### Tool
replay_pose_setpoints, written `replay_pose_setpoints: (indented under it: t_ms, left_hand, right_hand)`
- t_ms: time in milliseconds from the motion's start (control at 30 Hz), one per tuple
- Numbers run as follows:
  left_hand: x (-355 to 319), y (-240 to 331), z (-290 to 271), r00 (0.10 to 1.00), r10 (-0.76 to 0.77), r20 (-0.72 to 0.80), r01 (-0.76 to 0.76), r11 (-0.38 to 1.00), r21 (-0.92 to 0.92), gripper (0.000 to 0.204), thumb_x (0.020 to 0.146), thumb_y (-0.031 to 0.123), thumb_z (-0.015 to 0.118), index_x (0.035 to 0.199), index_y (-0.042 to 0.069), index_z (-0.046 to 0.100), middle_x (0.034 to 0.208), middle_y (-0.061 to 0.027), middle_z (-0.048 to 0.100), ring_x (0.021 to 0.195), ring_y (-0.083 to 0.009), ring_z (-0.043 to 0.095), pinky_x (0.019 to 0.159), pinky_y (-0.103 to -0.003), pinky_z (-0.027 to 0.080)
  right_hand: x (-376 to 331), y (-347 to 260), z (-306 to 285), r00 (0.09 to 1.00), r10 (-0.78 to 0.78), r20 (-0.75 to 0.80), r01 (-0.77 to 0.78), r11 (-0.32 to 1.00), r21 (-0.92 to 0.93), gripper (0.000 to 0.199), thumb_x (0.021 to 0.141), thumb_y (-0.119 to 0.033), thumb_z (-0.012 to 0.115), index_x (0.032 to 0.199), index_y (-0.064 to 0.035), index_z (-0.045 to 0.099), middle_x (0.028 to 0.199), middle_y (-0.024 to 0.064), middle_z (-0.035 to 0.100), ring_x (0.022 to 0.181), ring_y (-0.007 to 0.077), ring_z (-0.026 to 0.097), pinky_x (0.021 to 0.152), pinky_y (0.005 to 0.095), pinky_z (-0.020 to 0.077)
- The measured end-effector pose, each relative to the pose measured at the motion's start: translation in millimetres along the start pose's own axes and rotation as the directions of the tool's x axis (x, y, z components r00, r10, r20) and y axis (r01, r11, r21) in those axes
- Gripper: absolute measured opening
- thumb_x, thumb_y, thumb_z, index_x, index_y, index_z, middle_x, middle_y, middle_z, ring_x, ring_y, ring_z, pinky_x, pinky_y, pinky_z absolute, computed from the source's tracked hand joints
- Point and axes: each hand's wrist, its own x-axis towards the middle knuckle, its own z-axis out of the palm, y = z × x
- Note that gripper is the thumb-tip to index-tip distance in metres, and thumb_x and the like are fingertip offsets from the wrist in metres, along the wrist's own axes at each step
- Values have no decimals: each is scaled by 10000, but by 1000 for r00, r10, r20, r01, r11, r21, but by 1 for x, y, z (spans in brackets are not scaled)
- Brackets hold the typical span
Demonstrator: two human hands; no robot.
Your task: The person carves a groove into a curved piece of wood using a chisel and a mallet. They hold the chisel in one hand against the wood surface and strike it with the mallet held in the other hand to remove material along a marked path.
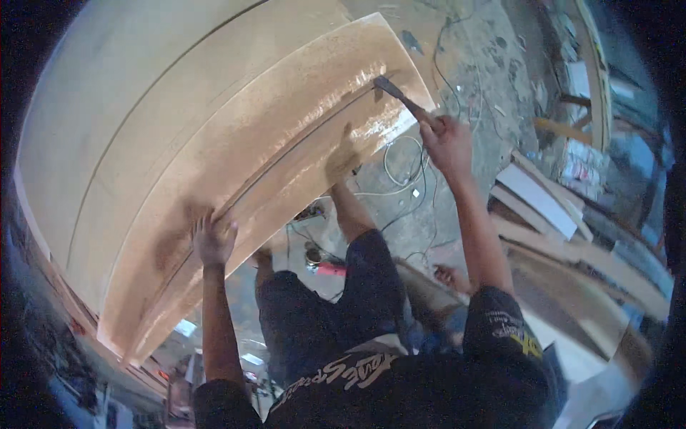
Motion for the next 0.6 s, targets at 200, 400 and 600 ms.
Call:
replay_pose_setpoints:
  t_ms: [200, 400, 600]
  left_hand:
    - [97, 130, 69, 929, -362, 72, 368, 926, -89, 562, 737, 474, 811, 1111, 72, 690, 1127, -143, 695, 1052, -332, 653, 956, -443, 489]
    - [98, 128, 80, 969, -205, -140, 194, 977, -88, 376, 760, 435, 819, 906, 97, 741, 912, -97, 730, 837, -306, 693, 765, -394, 550]
    - [101, 134, 74, 931, -364, 31, 366, 929, -62, 420, 768, 490, 788, 871, 88, 721, 919, -88, 709, 850, -308, 676, 755, -416, 542]
  right_hand:
    - [32, -25, -19, 992, -32, 123, 21, 996, 89, 346, 831, -358, 683, 902, -20, 701, 772, 248, 676, 773, 435, 680, 694, 505, 543]
    - [46, -7, -32, 977, -47, 207, 38, 998, 45, 289, 833, -264, 704, 1019, -43, 723, 815, 204, 702, 753, 367, 711, 683, 428, 555]
    - [48, -14, -49, 965, -98, 243, 96, 995, 22, 227, 828, -240, 692, 974, -67, 701, 755, 185, 674, 723, 385, 686, 658, 454, 544]
